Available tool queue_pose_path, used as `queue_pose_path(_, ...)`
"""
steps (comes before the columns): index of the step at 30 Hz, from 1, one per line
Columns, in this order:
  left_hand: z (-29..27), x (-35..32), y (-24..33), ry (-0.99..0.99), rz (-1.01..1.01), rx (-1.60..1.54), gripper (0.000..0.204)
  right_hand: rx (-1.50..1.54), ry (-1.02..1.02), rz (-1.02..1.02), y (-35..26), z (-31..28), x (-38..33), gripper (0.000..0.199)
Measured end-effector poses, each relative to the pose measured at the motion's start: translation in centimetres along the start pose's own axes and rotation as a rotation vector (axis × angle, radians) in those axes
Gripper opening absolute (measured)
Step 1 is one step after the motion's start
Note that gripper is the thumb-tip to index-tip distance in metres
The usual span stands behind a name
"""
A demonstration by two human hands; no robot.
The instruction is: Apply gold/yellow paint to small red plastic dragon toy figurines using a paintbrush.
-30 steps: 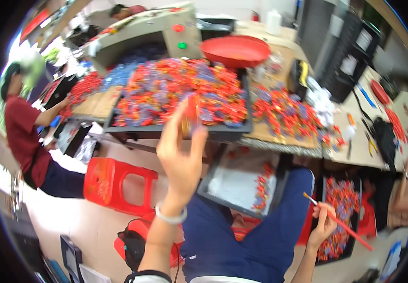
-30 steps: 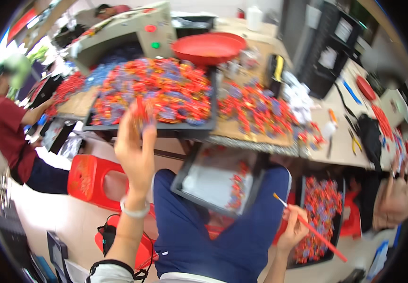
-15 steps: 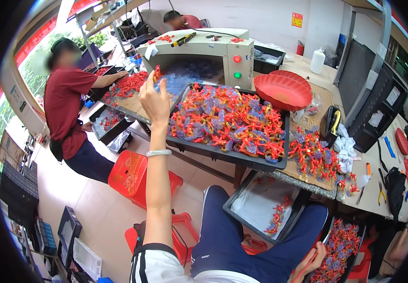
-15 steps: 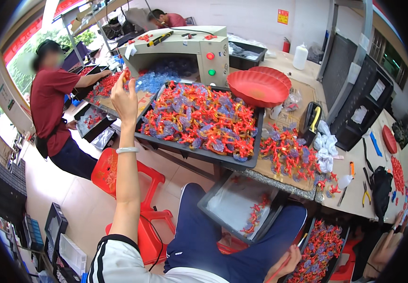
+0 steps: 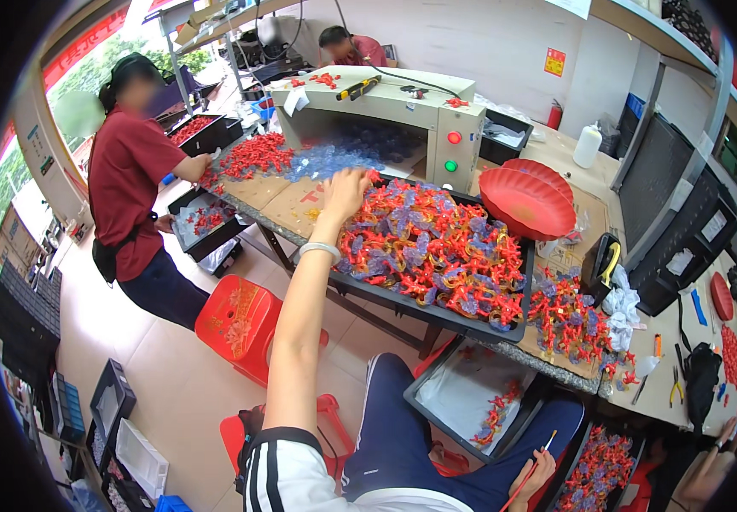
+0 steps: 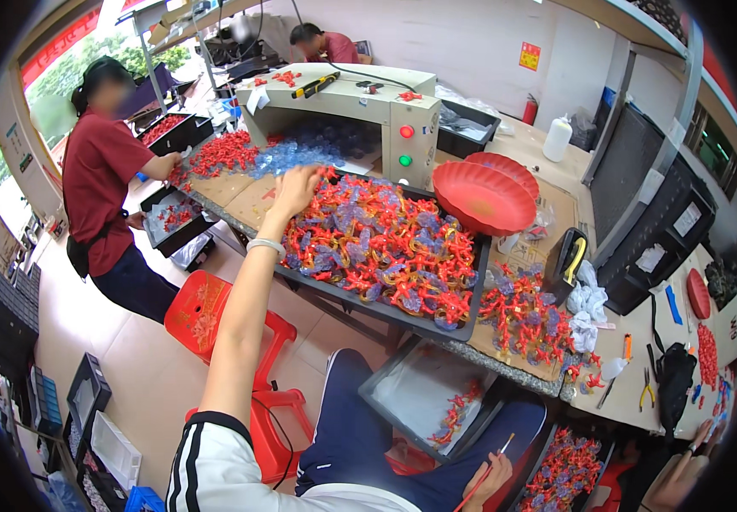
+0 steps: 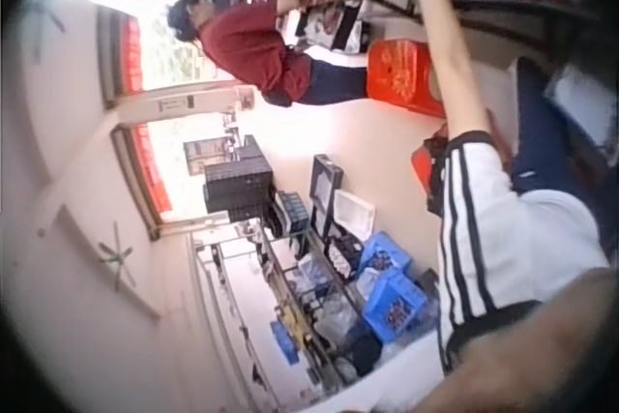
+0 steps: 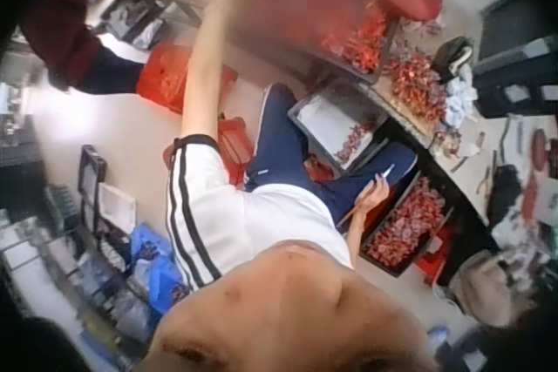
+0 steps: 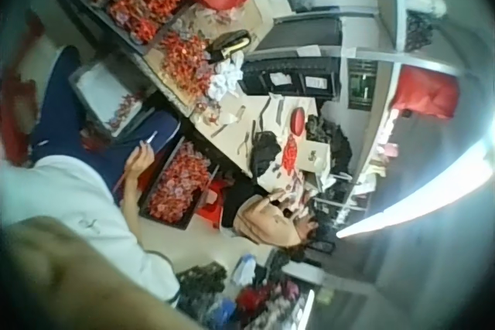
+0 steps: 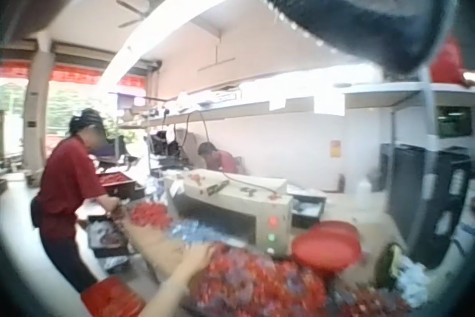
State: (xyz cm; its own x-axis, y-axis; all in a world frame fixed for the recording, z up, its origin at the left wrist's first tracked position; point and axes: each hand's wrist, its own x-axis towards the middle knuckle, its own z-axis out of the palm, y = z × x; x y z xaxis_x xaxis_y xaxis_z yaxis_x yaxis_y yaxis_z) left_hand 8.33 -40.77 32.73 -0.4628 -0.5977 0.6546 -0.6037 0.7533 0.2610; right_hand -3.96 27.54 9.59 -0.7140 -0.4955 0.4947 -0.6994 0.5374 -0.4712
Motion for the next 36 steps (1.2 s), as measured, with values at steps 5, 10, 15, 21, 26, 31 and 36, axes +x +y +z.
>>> queue_pose_path(5,1.6,-0.1,-4.6,-0.429,-0.191,-0.129,0.052,0.014,0.018,-0.017,-0.5,0.2,0.6,0.021)
queue_pose_path(10,-2.9,-1.7,-1.9,0.156,-0.050,-0.197,0.037,0.001,0.012,-0.050,-0.4,0.0,1.2,0.022)
queue_pose_path(15,-9.9,-11.7,17.4,0.627,0.022,-0.711,0.019,-0.083,0.023,-0.036,0.1,-0.2,1.2,0.027)
queue_pose_path(21,0.7,-29.1,27.9,-0.422,0.064,-0.851,0.034,0.000,-0.012,-0.032,-0.2,0.0,3.2,0.027)
queue_pose_path(26,12.1,-39.8,28.6,-0.777,0.170,-0.737,0.048,0.285,0.102,0.103,-1.3,-1.9,6.9,0.027)
queue_pose_path(31,14.9,-41.7,30.6,-1.087,0.192,-0.535,0.056,0.627,0.183,0.063,-5.9,-5.1,20.6,0.019)
queue_pose_path(36,18.0,-43.8,31.8,-1.136,-0.021,-0.411,0.054,0.783,0.026,0.025,-11.2,1.0,34.0,0.018)
